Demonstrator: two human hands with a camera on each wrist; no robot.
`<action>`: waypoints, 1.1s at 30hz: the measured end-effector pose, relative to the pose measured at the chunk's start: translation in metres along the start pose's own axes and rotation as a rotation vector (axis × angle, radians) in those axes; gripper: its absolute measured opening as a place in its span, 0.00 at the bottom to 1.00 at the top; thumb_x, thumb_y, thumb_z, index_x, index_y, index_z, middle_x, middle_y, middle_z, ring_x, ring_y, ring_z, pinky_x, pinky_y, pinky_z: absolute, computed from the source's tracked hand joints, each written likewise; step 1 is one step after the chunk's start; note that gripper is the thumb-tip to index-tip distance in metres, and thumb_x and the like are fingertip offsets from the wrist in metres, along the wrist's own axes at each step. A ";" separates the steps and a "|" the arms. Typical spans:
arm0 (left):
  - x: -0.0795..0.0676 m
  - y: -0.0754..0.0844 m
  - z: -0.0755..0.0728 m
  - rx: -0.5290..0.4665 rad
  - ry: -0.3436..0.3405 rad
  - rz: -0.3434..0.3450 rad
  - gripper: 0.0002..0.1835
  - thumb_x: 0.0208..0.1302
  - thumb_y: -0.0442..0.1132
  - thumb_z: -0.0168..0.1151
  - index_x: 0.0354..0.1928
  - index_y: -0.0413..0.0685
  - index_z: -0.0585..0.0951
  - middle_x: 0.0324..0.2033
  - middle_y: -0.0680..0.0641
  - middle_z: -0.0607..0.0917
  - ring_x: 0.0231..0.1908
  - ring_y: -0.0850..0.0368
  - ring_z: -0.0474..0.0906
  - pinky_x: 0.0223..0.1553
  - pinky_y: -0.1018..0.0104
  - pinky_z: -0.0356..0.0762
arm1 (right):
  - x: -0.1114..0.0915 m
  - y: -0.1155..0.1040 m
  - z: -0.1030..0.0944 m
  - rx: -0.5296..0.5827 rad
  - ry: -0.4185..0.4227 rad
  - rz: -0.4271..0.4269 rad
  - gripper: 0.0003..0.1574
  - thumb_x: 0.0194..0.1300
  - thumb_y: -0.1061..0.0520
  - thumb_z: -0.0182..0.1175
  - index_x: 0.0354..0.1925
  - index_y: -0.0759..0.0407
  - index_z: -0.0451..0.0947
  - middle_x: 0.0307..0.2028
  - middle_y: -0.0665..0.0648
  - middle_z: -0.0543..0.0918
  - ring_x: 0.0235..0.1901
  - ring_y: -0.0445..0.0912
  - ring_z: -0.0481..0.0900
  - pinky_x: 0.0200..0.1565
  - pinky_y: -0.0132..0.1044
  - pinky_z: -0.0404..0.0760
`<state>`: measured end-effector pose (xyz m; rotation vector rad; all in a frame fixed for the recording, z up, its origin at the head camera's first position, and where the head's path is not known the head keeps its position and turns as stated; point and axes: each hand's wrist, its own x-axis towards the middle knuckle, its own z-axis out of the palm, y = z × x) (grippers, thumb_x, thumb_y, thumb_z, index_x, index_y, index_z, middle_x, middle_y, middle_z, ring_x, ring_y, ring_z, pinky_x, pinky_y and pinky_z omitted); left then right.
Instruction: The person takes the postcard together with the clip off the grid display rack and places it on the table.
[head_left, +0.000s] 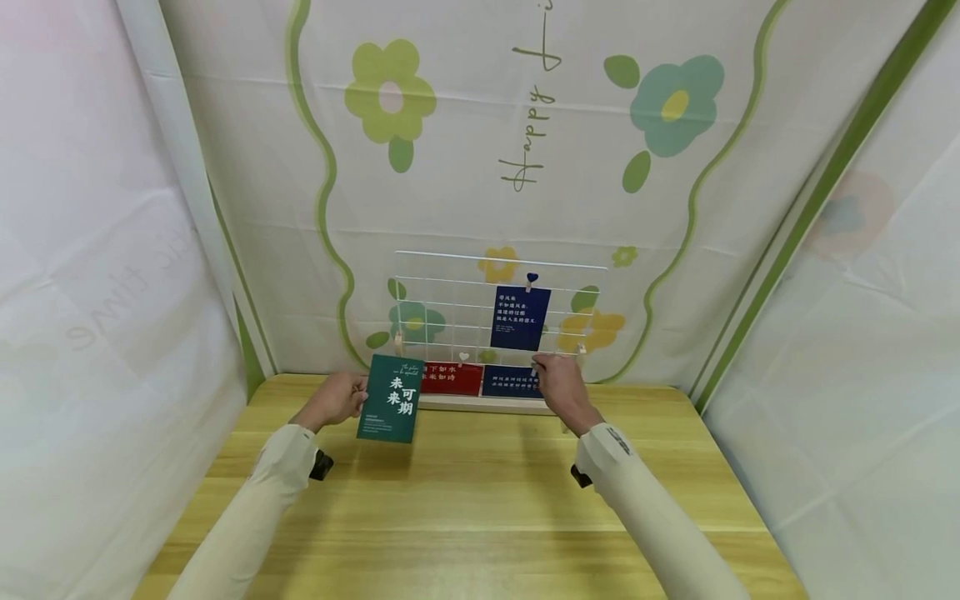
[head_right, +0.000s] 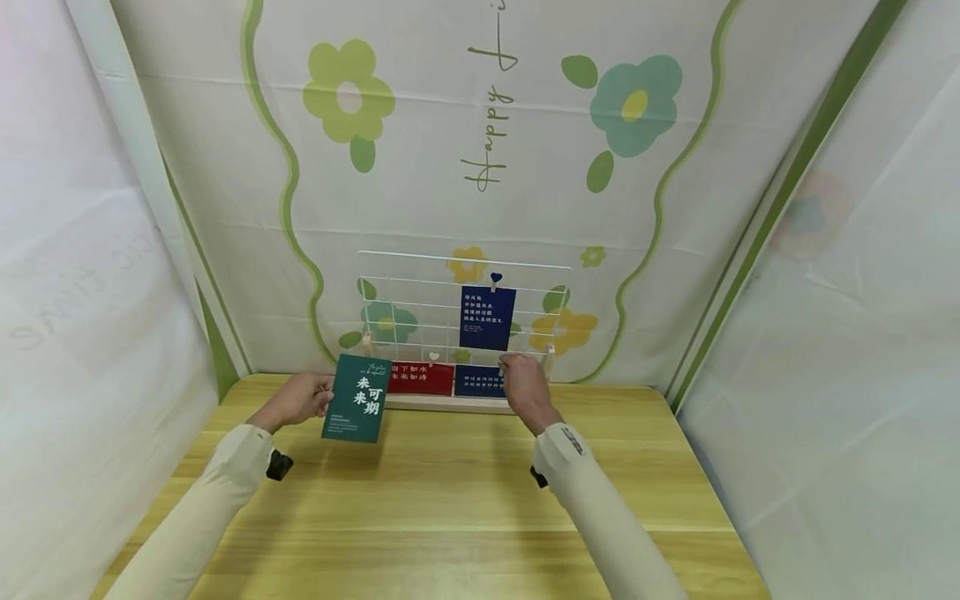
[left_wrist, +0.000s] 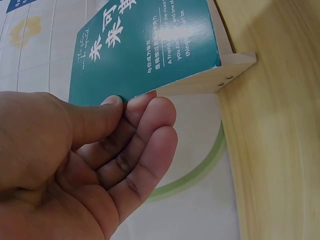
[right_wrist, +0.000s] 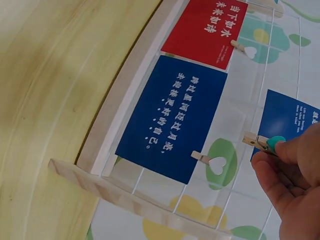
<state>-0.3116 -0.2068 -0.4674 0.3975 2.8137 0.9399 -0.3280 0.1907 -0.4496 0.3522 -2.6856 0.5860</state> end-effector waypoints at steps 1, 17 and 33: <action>0.000 -0.001 0.000 -0.003 -0.002 -0.010 0.17 0.73 0.28 0.47 0.23 0.46 0.62 0.22 0.42 0.76 0.21 0.57 0.71 0.21 0.69 0.62 | -0.001 0.002 0.000 -0.001 -0.001 0.002 0.14 0.70 0.63 0.57 0.50 0.62 0.84 0.43 0.62 0.88 0.35 0.52 0.87 0.37 0.43 0.85; -0.007 -0.016 0.011 0.000 -0.016 -0.057 0.13 0.73 0.29 0.49 0.26 0.40 0.69 0.23 0.39 0.81 0.22 0.54 0.76 0.21 0.68 0.65 | -0.013 0.021 0.005 0.003 -0.025 0.043 0.12 0.69 0.64 0.58 0.47 0.62 0.85 0.37 0.61 0.89 0.26 0.47 0.84 0.27 0.38 0.80; -0.020 -0.029 0.015 -0.032 -0.030 -0.077 0.14 0.72 0.27 0.49 0.25 0.40 0.68 0.22 0.41 0.79 0.21 0.55 0.76 0.23 0.69 0.68 | -0.030 0.036 0.015 -0.017 -0.025 0.075 0.13 0.69 0.64 0.58 0.48 0.64 0.85 0.41 0.63 0.88 0.39 0.57 0.87 0.41 0.48 0.85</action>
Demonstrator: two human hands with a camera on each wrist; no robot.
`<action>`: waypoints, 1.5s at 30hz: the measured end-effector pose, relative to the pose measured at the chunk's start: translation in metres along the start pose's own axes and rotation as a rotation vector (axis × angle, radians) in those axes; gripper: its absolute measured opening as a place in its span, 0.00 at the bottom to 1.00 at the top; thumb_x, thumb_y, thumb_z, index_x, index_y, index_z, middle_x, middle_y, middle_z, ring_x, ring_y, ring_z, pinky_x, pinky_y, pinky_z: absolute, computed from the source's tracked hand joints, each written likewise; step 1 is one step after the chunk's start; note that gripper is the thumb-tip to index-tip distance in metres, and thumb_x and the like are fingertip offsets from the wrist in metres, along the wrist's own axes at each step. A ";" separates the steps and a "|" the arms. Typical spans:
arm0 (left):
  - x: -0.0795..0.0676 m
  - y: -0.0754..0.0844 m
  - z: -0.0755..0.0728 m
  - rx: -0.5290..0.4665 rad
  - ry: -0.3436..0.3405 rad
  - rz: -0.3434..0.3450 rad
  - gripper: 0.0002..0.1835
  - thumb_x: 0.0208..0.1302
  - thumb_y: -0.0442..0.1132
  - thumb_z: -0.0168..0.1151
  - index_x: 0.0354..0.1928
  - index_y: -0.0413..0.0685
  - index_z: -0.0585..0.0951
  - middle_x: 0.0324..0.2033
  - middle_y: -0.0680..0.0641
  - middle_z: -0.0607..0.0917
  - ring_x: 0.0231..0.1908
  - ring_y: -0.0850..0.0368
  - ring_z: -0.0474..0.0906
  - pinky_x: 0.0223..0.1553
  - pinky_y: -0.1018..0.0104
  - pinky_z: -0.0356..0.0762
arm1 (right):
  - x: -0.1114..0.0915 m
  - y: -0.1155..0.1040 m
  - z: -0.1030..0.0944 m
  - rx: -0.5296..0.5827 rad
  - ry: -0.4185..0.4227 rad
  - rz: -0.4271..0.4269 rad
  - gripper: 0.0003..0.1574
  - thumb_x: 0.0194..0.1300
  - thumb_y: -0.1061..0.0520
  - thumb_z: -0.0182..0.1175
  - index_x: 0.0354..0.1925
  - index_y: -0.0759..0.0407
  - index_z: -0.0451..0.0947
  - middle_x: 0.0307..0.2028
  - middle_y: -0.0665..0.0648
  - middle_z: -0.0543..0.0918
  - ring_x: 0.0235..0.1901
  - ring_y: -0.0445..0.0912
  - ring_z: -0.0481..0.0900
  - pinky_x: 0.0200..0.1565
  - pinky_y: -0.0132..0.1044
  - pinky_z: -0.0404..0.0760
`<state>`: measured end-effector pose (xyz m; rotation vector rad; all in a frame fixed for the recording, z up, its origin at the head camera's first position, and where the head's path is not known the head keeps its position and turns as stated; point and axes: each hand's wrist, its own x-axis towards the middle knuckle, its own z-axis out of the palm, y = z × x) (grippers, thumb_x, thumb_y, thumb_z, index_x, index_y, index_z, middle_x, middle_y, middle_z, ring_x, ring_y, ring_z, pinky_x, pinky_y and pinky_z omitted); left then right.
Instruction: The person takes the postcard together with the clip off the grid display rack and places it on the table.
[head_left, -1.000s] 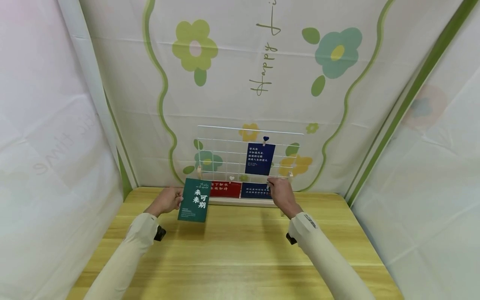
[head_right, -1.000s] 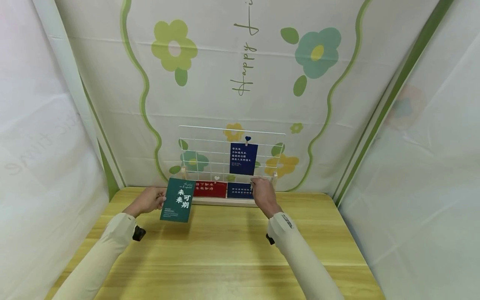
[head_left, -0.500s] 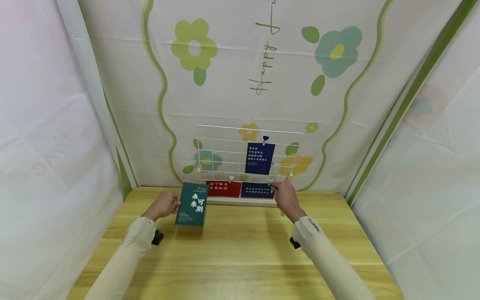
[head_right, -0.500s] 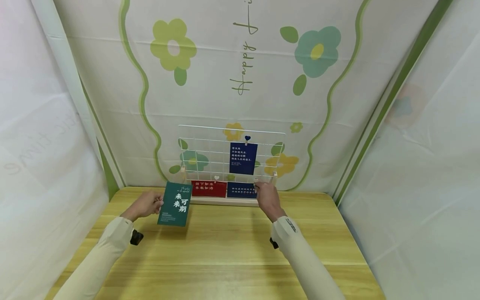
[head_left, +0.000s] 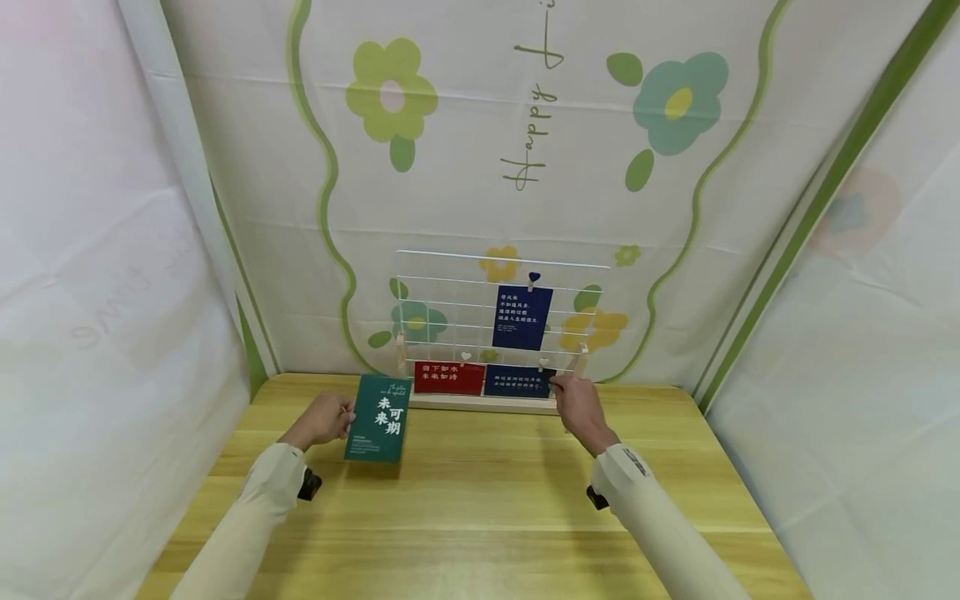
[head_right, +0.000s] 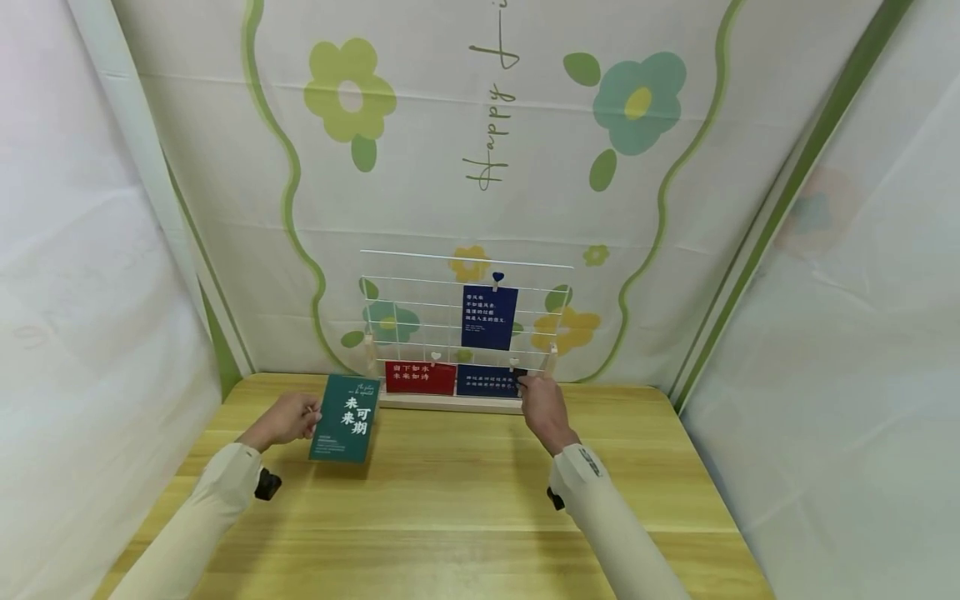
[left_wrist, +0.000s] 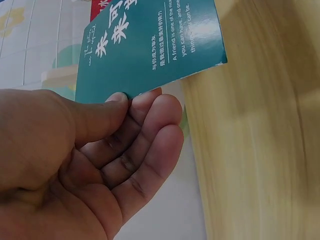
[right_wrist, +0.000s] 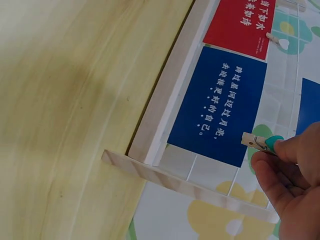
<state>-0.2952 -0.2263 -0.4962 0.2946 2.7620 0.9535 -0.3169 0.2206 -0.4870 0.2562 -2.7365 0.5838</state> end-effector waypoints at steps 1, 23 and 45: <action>-0.001 -0.001 0.000 0.003 0.001 -0.001 0.14 0.72 0.27 0.49 0.25 0.40 0.68 0.22 0.41 0.79 0.21 0.55 0.76 0.23 0.68 0.68 | -0.001 0.001 0.000 0.004 0.002 0.003 0.13 0.69 0.64 0.58 0.48 0.64 0.85 0.41 0.63 0.88 0.39 0.57 0.87 0.41 0.48 0.85; -0.023 -0.029 0.006 -0.008 -0.013 -0.049 0.11 0.71 0.27 0.50 0.27 0.37 0.73 0.21 0.43 0.78 0.20 0.58 0.72 0.22 0.68 0.69 | -0.014 0.016 0.009 0.042 -0.021 0.047 0.14 0.67 0.65 0.59 0.49 0.63 0.84 0.39 0.64 0.88 0.23 0.45 0.80 0.25 0.36 0.77; -0.036 -0.054 0.004 0.010 -0.034 -0.074 0.13 0.70 0.27 0.51 0.24 0.40 0.70 0.20 0.46 0.78 0.22 0.57 0.73 0.24 0.66 0.70 | -0.029 0.035 0.017 0.019 -0.030 0.043 0.11 0.66 0.66 0.60 0.45 0.64 0.85 0.38 0.64 0.88 0.32 0.52 0.86 0.32 0.44 0.83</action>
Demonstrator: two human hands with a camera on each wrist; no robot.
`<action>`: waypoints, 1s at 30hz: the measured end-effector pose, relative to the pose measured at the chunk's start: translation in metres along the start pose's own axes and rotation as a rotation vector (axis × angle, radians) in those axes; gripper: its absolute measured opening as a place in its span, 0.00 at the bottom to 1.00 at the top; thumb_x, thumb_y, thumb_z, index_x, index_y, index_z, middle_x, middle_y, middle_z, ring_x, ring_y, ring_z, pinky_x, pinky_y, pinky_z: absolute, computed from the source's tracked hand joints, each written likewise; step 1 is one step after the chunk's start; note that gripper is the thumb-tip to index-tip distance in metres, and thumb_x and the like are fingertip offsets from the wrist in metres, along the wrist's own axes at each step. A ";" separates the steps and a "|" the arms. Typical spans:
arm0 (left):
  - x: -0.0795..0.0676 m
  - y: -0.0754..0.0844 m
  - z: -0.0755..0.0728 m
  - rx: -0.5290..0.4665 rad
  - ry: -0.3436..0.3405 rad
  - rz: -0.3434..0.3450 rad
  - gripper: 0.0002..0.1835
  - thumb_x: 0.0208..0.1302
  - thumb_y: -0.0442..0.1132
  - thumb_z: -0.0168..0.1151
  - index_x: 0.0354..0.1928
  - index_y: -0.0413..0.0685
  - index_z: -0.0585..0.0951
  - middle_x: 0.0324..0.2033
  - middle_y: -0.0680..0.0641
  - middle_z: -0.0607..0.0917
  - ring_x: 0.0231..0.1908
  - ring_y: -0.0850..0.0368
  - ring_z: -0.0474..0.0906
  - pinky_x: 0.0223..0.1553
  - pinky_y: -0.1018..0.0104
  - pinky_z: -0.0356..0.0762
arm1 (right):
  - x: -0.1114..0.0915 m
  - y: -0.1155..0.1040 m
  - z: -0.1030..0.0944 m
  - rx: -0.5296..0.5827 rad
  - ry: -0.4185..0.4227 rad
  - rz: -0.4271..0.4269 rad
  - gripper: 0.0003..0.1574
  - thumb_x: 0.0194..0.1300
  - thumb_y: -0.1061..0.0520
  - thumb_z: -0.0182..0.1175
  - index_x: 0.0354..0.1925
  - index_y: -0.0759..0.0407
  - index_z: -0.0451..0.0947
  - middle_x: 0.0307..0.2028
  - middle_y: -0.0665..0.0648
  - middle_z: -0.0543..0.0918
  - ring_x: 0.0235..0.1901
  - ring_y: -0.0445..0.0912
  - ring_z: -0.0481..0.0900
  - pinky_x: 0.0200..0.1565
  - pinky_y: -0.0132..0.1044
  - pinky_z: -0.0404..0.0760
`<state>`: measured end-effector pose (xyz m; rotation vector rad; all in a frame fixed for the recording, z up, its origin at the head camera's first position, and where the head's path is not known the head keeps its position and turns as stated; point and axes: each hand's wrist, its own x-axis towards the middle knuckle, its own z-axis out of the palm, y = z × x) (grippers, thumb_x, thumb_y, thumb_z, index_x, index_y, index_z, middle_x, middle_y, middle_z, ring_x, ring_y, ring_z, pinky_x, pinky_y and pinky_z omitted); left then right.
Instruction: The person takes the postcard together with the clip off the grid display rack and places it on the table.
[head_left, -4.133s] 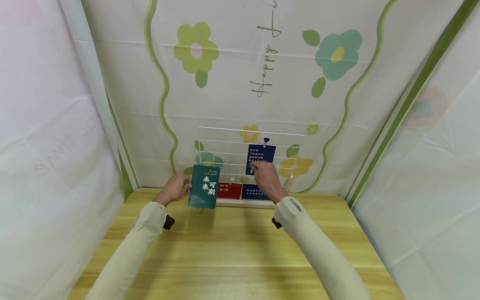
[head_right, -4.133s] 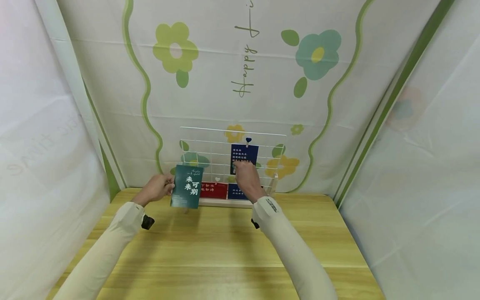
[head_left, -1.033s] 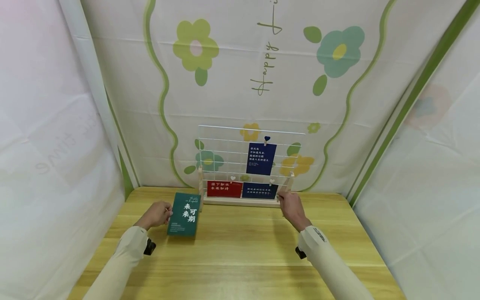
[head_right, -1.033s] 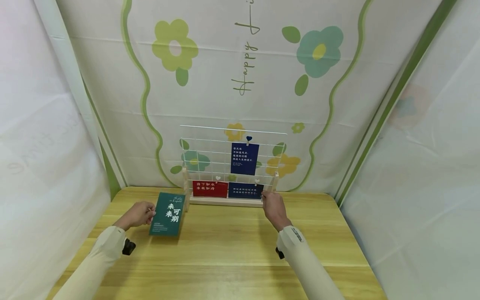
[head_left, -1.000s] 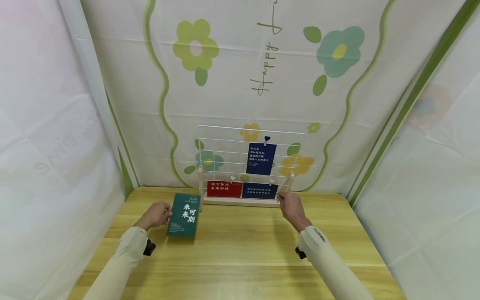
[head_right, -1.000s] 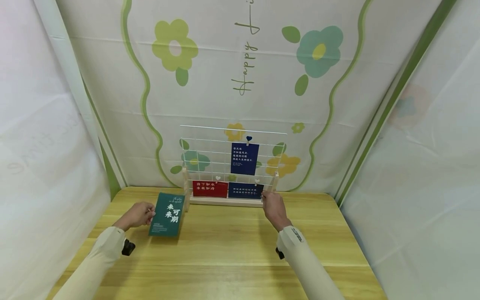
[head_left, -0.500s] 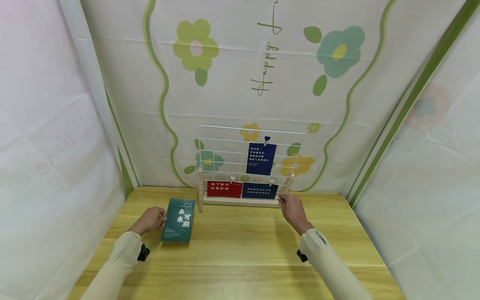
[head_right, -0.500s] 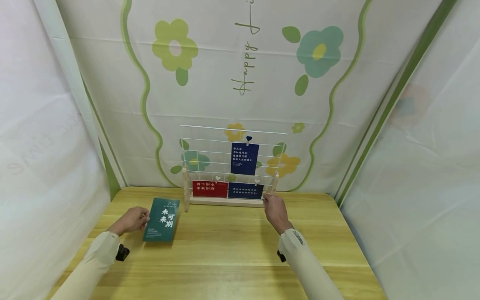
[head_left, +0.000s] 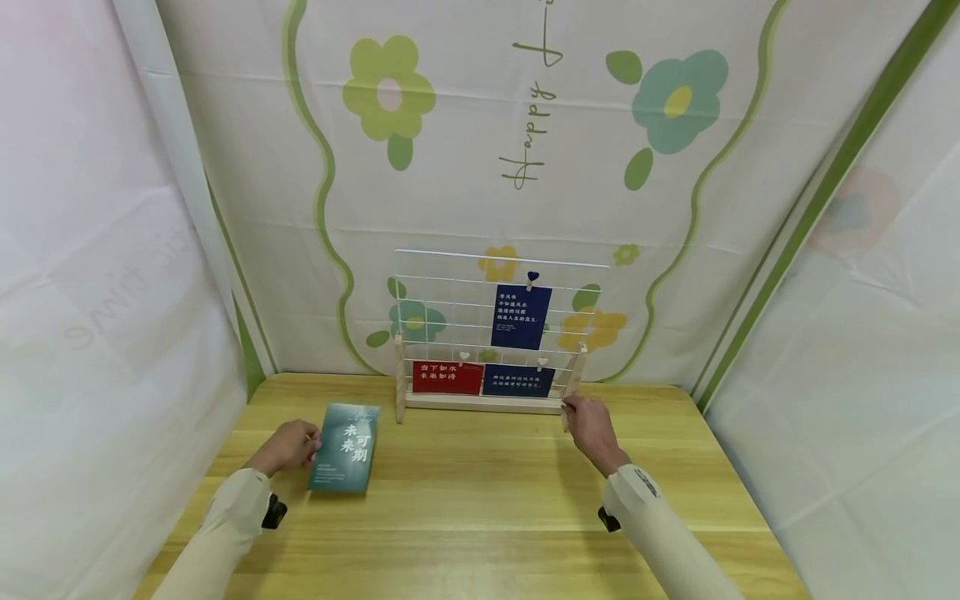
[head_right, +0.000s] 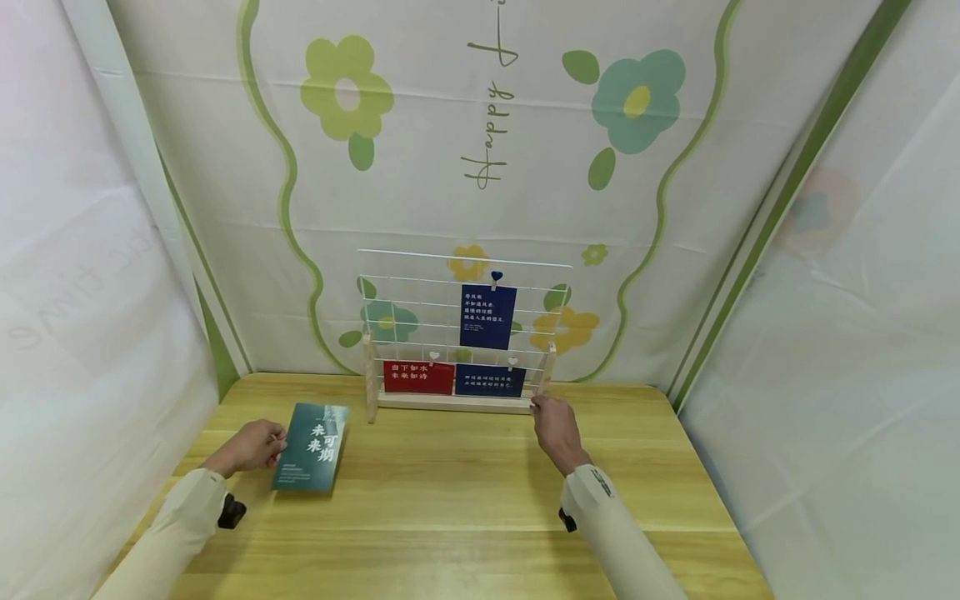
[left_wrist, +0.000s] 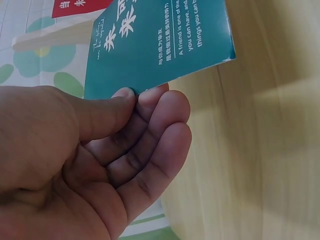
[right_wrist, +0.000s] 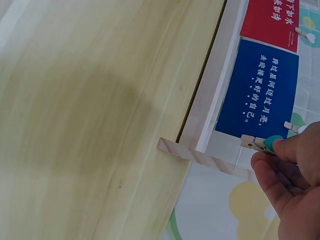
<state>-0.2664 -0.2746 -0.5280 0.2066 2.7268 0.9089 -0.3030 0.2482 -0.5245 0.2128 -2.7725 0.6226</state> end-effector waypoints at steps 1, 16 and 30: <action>0.000 -0.002 0.000 0.006 0.000 0.006 0.14 0.70 0.27 0.51 0.24 0.40 0.70 0.20 0.46 0.78 0.21 0.58 0.73 0.24 0.67 0.70 | -0.001 0.001 0.000 0.001 -0.005 0.001 0.11 0.66 0.66 0.60 0.45 0.65 0.85 0.39 0.64 0.88 0.33 0.52 0.86 0.32 0.44 0.83; -0.007 -0.014 -0.001 0.043 -0.009 0.006 0.13 0.69 0.26 0.51 0.24 0.38 0.72 0.18 0.47 0.78 0.21 0.57 0.76 0.24 0.67 0.71 | -0.013 0.014 0.006 0.009 -0.042 0.041 0.12 0.67 0.66 0.59 0.47 0.67 0.84 0.38 0.66 0.88 0.30 0.50 0.85 0.26 0.37 0.76; -0.011 -0.024 0.003 0.057 0.001 0.000 0.12 0.68 0.26 0.53 0.23 0.39 0.73 0.17 0.48 0.79 0.20 0.58 0.75 0.23 0.66 0.71 | -0.025 0.028 0.016 0.011 -0.020 0.027 0.12 0.65 0.67 0.59 0.45 0.68 0.84 0.35 0.64 0.88 0.25 0.45 0.80 0.25 0.35 0.75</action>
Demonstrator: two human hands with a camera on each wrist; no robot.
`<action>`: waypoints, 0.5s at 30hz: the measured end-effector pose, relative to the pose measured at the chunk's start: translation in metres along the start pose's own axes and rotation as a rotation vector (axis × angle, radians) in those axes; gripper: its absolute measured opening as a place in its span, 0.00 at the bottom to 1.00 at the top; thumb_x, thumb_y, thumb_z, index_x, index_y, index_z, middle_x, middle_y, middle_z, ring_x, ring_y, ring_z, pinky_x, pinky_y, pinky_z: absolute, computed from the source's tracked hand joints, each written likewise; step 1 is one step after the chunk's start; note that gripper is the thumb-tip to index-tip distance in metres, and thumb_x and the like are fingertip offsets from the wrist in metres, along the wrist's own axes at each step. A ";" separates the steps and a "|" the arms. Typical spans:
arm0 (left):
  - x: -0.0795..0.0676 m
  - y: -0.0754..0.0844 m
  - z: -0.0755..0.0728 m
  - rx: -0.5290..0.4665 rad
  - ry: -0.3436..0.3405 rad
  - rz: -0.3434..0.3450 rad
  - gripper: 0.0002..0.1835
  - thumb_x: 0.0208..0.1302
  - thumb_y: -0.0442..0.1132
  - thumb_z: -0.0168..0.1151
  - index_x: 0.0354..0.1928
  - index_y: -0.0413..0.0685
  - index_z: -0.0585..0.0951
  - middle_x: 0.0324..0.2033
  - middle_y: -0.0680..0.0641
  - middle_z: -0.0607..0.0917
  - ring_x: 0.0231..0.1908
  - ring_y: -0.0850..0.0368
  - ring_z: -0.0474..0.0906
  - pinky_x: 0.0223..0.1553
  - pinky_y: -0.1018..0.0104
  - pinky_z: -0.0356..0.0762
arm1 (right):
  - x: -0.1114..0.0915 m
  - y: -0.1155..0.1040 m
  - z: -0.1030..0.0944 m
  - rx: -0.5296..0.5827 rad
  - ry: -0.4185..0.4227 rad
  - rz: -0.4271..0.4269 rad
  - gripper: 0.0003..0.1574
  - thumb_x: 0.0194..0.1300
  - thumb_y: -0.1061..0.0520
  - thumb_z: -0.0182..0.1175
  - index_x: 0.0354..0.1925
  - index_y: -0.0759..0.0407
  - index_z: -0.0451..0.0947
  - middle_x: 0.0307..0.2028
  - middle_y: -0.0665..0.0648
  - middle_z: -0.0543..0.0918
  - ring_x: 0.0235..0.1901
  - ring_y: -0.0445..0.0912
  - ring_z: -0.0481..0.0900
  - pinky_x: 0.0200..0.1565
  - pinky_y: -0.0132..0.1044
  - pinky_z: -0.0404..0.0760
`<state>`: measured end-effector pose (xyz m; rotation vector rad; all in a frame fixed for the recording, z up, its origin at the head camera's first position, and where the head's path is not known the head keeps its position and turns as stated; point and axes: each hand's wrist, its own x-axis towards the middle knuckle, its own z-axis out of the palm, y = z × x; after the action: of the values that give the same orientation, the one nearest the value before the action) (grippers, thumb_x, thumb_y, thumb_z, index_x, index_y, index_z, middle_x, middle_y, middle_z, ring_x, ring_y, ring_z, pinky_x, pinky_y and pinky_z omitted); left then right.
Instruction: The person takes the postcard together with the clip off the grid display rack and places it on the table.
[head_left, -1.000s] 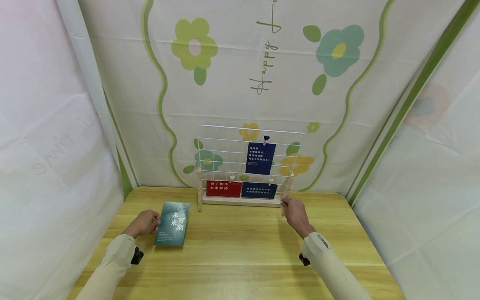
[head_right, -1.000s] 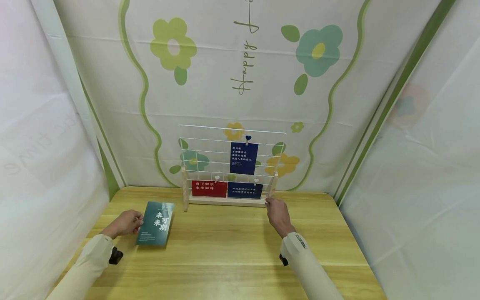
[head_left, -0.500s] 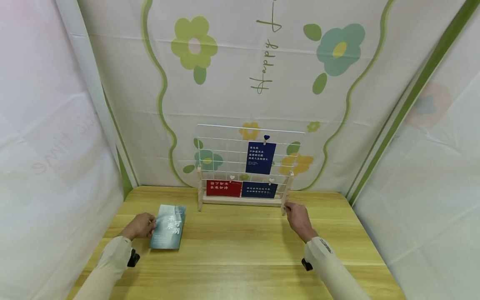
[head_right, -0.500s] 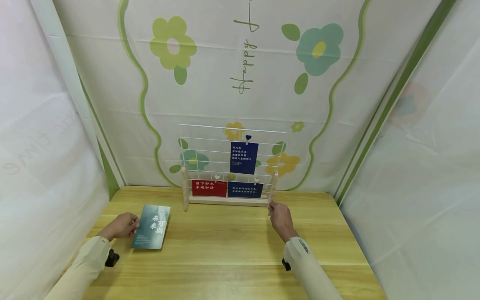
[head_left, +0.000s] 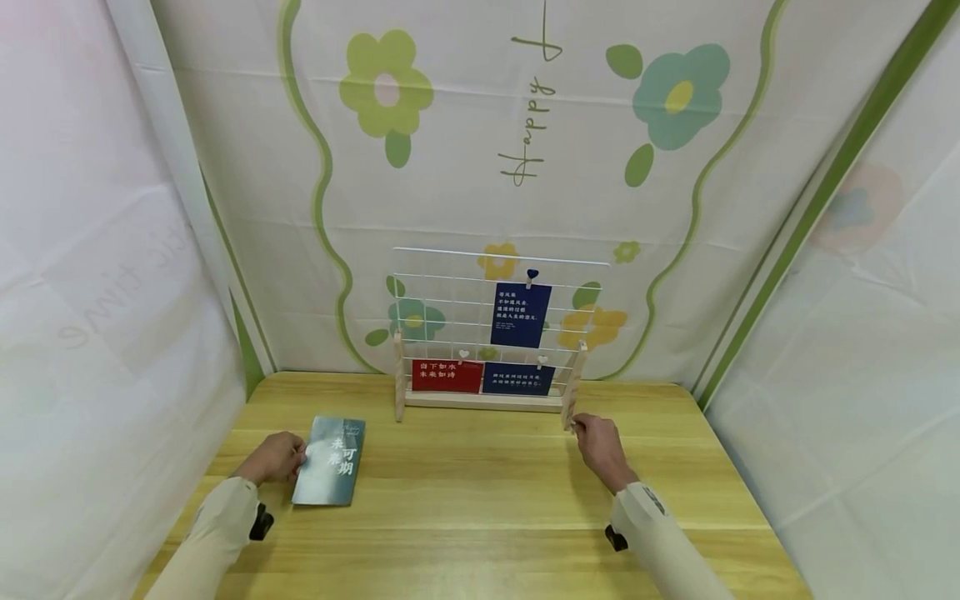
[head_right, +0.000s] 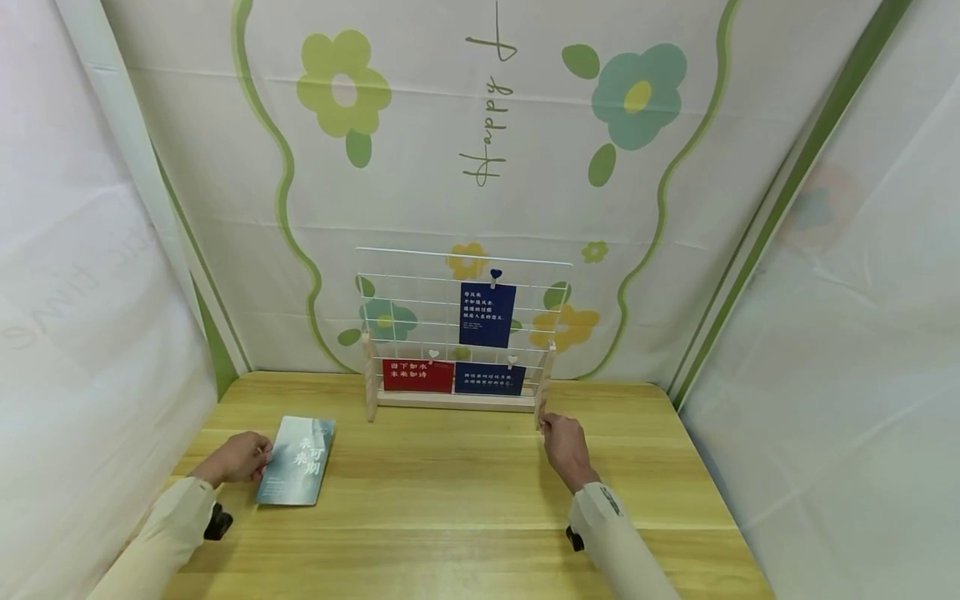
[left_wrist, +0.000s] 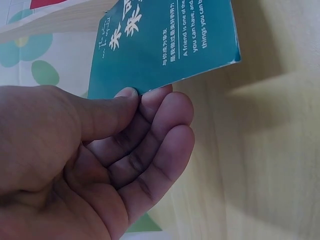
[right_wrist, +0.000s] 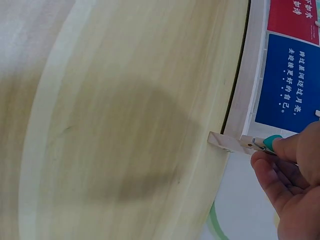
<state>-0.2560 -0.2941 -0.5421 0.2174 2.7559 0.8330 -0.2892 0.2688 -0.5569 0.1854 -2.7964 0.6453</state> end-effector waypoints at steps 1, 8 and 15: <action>0.000 0.000 0.000 -0.002 0.000 0.001 0.13 0.68 0.26 0.53 0.23 0.39 0.73 0.17 0.48 0.78 0.20 0.58 0.76 0.23 0.67 0.71 | -0.001 0.001 0.000 0.001 0.000 0.003 0.11 0.65 0.67 0.59 0.45 0.68 0.84 0.36 0.64 0.88 0.25 0.45 0.79 0.25 0.35 0.75; -0.002 -0.003 0.004 -0.018 -0.032 -0.020 0.13 0.67 0.26 0.52 0.22 0.41 0.72 0.18 0.47 0.78 0.20 0.56 0.76 0.23 0.67 0.71 | -0.007 0.005 0.003 0.019 -0.029 0.056 0.12 0.67 0.66 0.58 0.46 0.69 0.83 0.39 0.65 0.88 0.27 0.45 0.81 0.26 0.33 0.75; 0.001 -0.016 0.009 -0.040 -0.059 0.027 0.16 0.65 0.24 0.52 0.20 0.45 0.71 0.16 0.50 0.76 0.18 0.60 0.74 0.21 0.69 0.71 | -0.014 0.012 0.007 0.008 -0.020 0.060 0.12 0.66 0.66 0.59 0.46 0.69 0.83 0.40 0.67 0.88 0.33 0.51 0.86 0.30 0.39 0.81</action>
<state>-0.2554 -0.3021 -0.5588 0.2684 2.6845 0.8729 -0.2792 0.2771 -0.5719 0.1103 -2.8284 0.6722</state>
